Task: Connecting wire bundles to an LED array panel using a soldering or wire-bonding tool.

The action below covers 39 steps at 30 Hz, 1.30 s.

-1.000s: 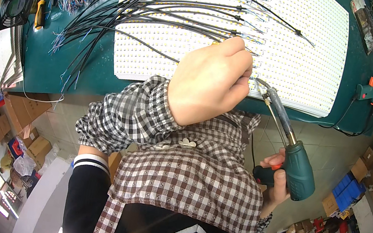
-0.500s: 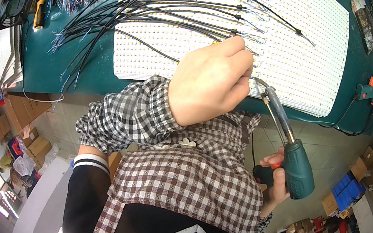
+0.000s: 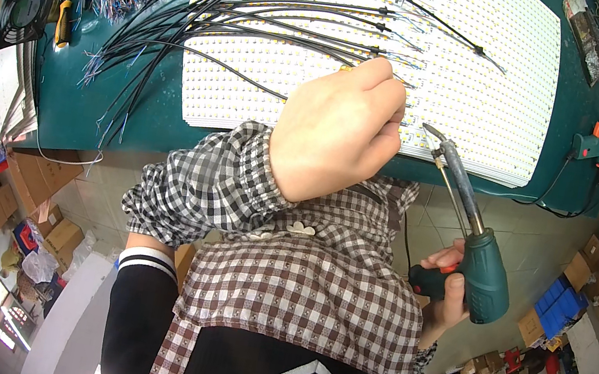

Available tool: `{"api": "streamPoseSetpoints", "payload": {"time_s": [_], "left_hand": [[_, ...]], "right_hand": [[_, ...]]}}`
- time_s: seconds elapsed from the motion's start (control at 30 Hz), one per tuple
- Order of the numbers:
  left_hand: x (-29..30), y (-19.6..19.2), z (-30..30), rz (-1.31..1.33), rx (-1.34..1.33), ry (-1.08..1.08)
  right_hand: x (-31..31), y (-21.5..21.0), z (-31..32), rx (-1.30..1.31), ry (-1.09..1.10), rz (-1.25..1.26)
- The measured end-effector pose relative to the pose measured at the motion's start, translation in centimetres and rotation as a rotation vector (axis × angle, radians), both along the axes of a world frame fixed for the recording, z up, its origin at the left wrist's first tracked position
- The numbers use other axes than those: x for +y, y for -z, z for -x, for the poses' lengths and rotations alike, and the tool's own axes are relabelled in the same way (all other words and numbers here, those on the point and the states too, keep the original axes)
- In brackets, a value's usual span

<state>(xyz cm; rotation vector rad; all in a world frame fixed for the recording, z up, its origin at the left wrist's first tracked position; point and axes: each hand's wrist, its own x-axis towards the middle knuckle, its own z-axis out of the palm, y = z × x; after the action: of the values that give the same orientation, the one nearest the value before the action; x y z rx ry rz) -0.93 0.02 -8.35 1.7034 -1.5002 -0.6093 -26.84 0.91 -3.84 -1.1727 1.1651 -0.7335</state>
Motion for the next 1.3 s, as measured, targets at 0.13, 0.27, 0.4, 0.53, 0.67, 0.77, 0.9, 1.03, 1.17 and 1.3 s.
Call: {"api": "streamPoseSetpoints", "payload": {"time_s": [0.13,0.27,0.4,0.53,0.67,0.77,0.9,1.03,1.17,1.3], "left_hand": [[-0.1,-0.3,0.0,0.013,0.003,0.003],[0.3,-1.8,0.0,-0.080,-0.047,0.053],[-1.3,-5.2,-1.5,0.198,-0.306,0.118],[-10.2,-3.2,-1.2,0.193,-0.384,0.291],[-12.7,0.0,-1.4,0.056,-0.353,0.316],[-11.5,-0.3,-1.8,0.081,-0.329,0.309],[-7.3,-4.0,-1.4,0.163,-0.349,0.227],[-0.2,-6.1,-1.0,-0.009,-0.161,0.177],[2.1,-2.5,-0.2,-0.094,-0.109,0.079],[2.3,-1.2,0.4,-0.057,-0.079,0.003]], "right_hand": [[-0.3,0.0,0.0,-0.028,0.024,0.052],[-1.5,0.3,1.1,-0.054,0.077,0.154],[-2.7,0.9,1.8,-0.128,0.184,0.205],[-3.5,1.1,2.0,-0.157,0.265,0.241],[-3.7,1.4,3.3,-0.178,0.183,0.314],[-3.1,1.8,4.0,-0.222,0.172,0.333],[-3.6,2.5,4.2,-0.203,0.210,0.304],[-3.1,1.8,3.9,-0.205,0.175,0.314],[-2.6,2.1,2.9,-0.190,0.111,0.285],[-1.5,1.8,2.3,-0.153,0.055,0.270]]}}
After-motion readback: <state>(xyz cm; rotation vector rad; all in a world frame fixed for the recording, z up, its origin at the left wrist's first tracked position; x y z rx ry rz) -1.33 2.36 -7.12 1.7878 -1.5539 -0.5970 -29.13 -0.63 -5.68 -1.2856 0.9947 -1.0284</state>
